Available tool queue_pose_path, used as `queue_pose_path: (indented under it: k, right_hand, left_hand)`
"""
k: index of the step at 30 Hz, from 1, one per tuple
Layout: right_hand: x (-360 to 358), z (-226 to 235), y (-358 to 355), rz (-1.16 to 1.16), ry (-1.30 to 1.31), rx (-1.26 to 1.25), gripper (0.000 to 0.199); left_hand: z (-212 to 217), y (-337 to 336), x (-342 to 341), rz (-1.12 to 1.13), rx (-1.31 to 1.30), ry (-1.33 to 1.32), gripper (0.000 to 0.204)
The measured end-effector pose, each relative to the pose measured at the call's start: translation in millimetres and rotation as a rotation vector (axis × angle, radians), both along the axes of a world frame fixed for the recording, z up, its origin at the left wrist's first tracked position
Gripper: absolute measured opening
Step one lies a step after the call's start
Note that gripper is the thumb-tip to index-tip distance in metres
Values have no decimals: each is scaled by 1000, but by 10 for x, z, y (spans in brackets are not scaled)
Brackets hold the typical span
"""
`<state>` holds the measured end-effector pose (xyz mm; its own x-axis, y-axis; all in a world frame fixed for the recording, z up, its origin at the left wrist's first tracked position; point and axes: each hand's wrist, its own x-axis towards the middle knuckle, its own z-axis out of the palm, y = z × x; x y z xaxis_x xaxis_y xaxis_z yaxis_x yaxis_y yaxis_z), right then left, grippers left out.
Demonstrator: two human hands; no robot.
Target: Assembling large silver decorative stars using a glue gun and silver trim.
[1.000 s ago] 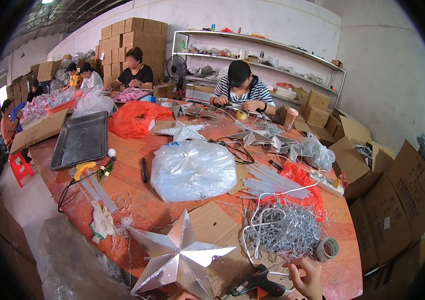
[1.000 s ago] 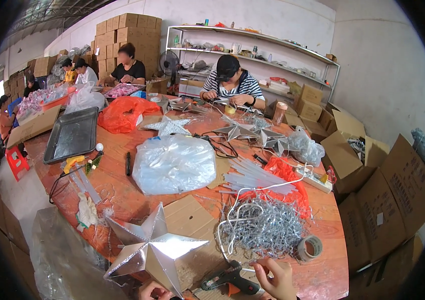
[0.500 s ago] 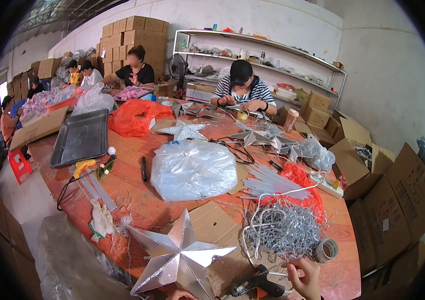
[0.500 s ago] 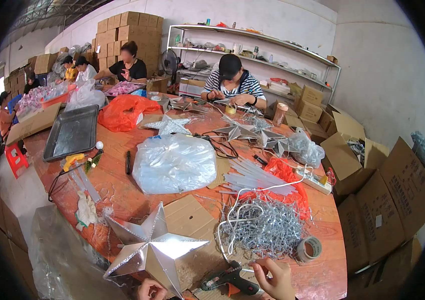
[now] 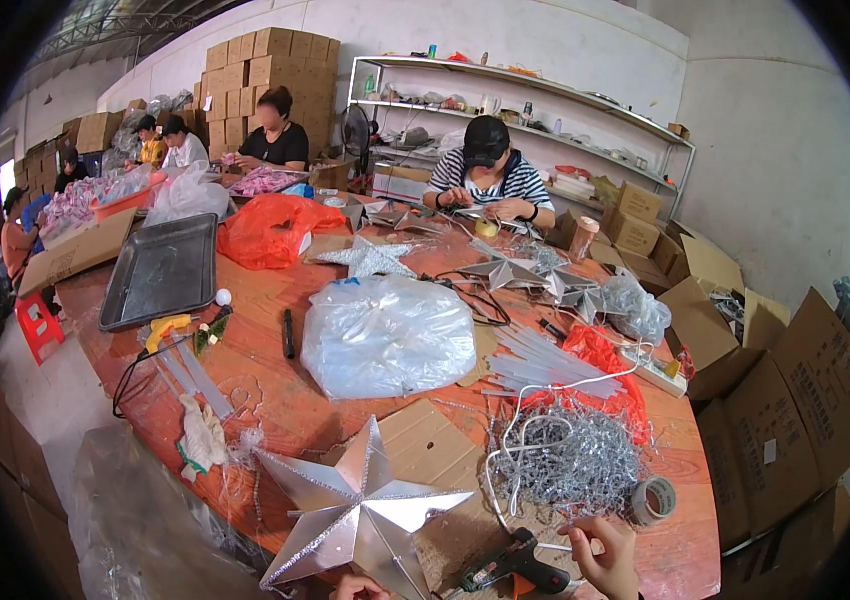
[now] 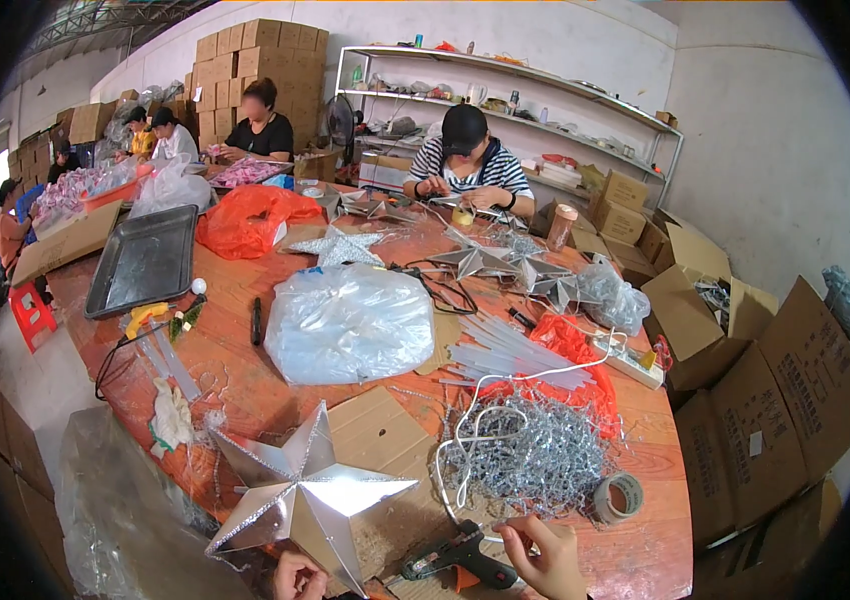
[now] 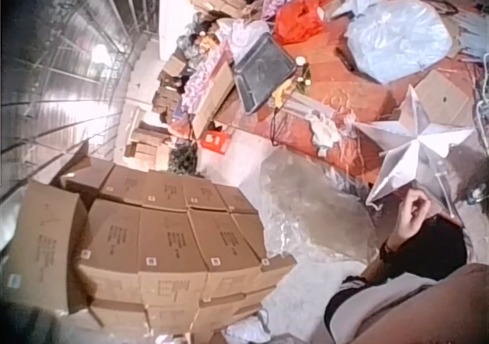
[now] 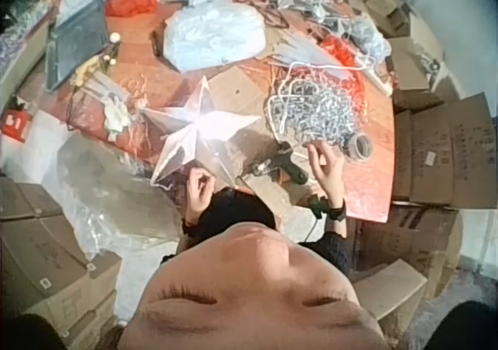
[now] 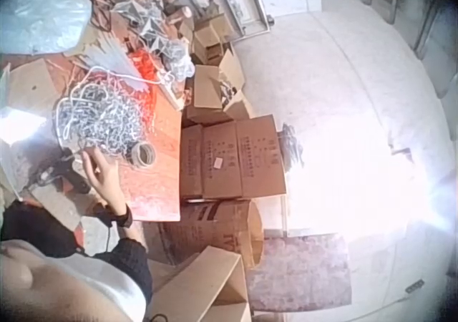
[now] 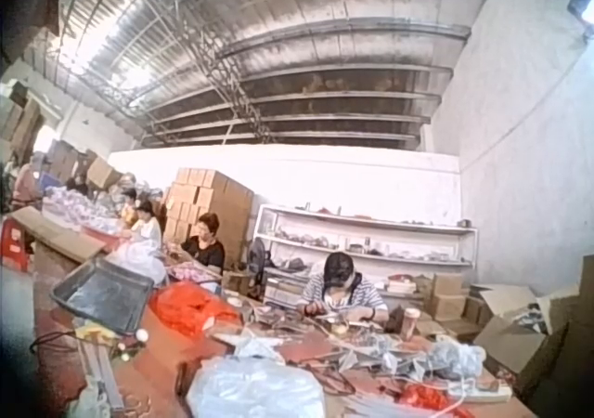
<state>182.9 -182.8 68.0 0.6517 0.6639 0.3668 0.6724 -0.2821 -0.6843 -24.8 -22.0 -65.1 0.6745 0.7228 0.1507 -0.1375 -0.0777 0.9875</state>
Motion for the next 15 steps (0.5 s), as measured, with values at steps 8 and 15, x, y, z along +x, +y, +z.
queue_pose_path:
  k: [8,15]
  right_hand:
    - [-26,-21,-3,-11,51,-12,8]
    - [4,-92,-38,23,51,-32,8]
  left_hand:
    - [-51,1,-7,13,66,16,9]
    - [-101,-3,-8,24,71,16,9]
